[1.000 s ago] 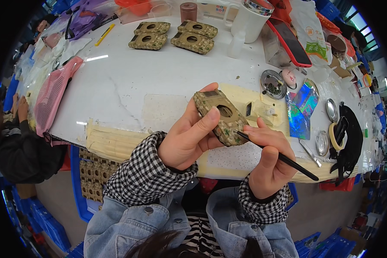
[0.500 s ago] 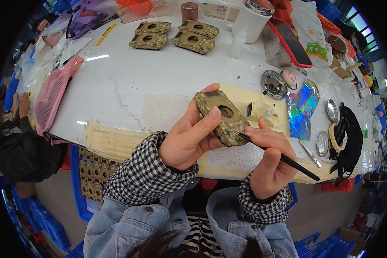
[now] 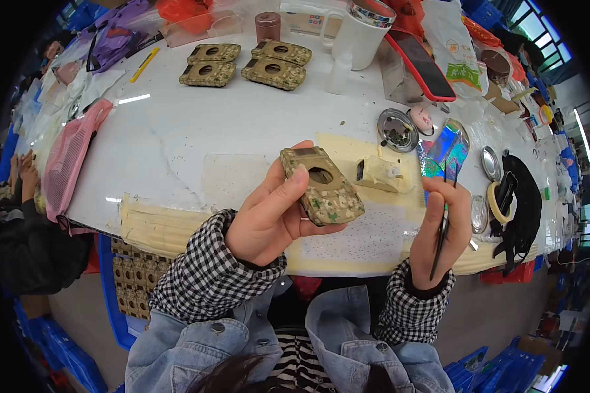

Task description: Using a brush and tweezers to apply fine details to a camouflage-patterned miniature tank turret.

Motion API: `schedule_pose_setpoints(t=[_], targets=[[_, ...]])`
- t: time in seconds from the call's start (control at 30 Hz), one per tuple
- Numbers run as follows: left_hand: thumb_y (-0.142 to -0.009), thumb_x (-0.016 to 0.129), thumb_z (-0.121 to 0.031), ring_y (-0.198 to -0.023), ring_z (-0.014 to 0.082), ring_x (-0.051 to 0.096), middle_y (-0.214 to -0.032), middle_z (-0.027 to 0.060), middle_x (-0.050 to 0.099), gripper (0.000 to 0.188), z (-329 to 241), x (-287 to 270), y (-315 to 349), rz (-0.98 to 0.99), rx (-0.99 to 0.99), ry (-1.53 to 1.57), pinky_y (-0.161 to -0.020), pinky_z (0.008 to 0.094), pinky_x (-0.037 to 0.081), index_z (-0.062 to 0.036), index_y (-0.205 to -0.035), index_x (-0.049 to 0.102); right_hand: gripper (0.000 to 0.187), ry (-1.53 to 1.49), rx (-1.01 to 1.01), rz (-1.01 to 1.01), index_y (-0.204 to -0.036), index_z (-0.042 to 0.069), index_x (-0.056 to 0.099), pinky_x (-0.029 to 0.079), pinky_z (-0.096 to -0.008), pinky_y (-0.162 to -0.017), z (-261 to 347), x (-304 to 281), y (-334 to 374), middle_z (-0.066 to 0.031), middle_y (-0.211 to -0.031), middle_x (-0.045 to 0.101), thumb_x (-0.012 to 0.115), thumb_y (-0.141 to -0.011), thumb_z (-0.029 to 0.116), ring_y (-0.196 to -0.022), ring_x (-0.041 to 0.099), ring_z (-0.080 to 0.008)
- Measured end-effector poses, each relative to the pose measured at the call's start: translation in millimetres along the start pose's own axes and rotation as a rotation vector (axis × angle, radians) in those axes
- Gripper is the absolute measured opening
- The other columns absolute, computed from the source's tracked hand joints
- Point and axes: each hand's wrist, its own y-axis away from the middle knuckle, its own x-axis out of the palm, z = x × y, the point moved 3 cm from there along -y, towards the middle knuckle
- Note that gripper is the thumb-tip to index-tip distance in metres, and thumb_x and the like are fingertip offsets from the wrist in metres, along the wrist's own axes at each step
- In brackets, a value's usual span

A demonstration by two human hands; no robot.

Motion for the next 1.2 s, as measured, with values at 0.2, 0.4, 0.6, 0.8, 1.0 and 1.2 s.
schedule_pose_setpoints(t=[0.2, 0.4, 0.6, 0.8, 1.0, 1.2], targets=[[-0.096, 0.027, -0.037, -0.114, 0.0352, 0.049, -0.129, 0.0278, 0.038, 0.046, -0.2, 4.8, -2.7, 0.047, -0.044, 0.018, -0.093, 0.0412, 0.046, -0.0182, -0.138, 0.019, 0.020, 0.187, -0.094, 0.051, -0.084, 0.002, 0.062, 0.043, -0.0337, -0.065, -11.8, 11.0, -7.0, -0.0093, -0.071, 0.055, 0.071, -0.067, 0.002, -0.073, 0.052, -0.0262], [-0.097, 0.024, -0.036, -0.113, 0.0349, 0.049, -0.129, 0.0287, 0.037, 0.045, 1.2, 2.8, -3.1, 0.064, -0.052, 0.055, -0.094, 0.0397, 0.045, -0.0183, -0.138, 0.019, 0.016, 0.179, -0.132, 0.060, -0.080, 0.002, 0.062, 0.043, -0.0333, -0.064, -13.6, 16.2, -8.2, -0.0086, -0.071, 0.056, 0.071, -0.066, 0.002, -0.072, 0.053, -0.0257], [-0.097, 0.025, -0.036, -0.113, 0.0345, 0.049, -0.129, 0.0274, 0.037, 0.045, 1.1, 3.3, -1.2, 0.075, -0.077, 0.078, -0.094, 0.0408, 0.045, -0.0176, -0.138, 0.020, 0.013, 0.058, -0.144, -0.124, -0.083, 0.001, 0.062, 0.044, -0.0320, -0.067, 4.8, -3.9, -7.8, -0.0106, -0.074, 0.056, 0.067, -0.071, -0.002, -0.071, 0.054, -0.0229], [-0.096, 0.027, -0.038, -0.113, 0.0320, 0.050, -0.131, 0.0167, 0.040, 0.048, 0.5, 11.3, 0.6, 0.071, -0.102, 0.015, -0.092, 0.0429, 0.046, -0.0161, -0.138, 0.020, 0.015, -0.516, -0.076, 0.056, -0.091, 0.000, 0.058, 0.048, -0.0377, -0.084, 31.6, 0.4, -3.8, -0.0099, -0.078, 0.057, 0.062, -0.077, -0.003, -0.071, 0.053, -0.0204], [-0.097, 0.029, -0.032, -0.117, 0.0267, 0.047, -0.130, 0.0148, 0.039, 0.046, -1.6, 7.8, 2.1, 0.154, -0.124, 0.045, -0.094, 0.0450, 0.043, -0.0143, -0.137, 0.014, 0.010, -0.622, -0.016, 0.163, -0.090, 0.000, 0.058, 0.042, -0.0258, -0.067, 33.7, 23.3, -1.1, -0.0092, -0.082, 0.055, 0.062, -0.080, 0.001, -0.074, 0.052, -0.0169], [-0.095, 0.031, -0.040, -0.112, 0.0274, 0.050, -0.130, 0.0123, 0.039, 0.053, 0.9, 9.3, 2.2, 0.090, -0.106, -0.018, -0.090, 0.0430, 0.048, -0.0142, -0.139, 0.017, 0.009, -0.642, 0.009, 0.191, -0.089, 0.000, 0.058, 0.042, -0.0253, -0.066, 33.9, 27.4, 0.5, -0.0086, -0.081, 0.054, 0.061, -0.081, 0.001, -0.073, 0.051, -0.0156]])
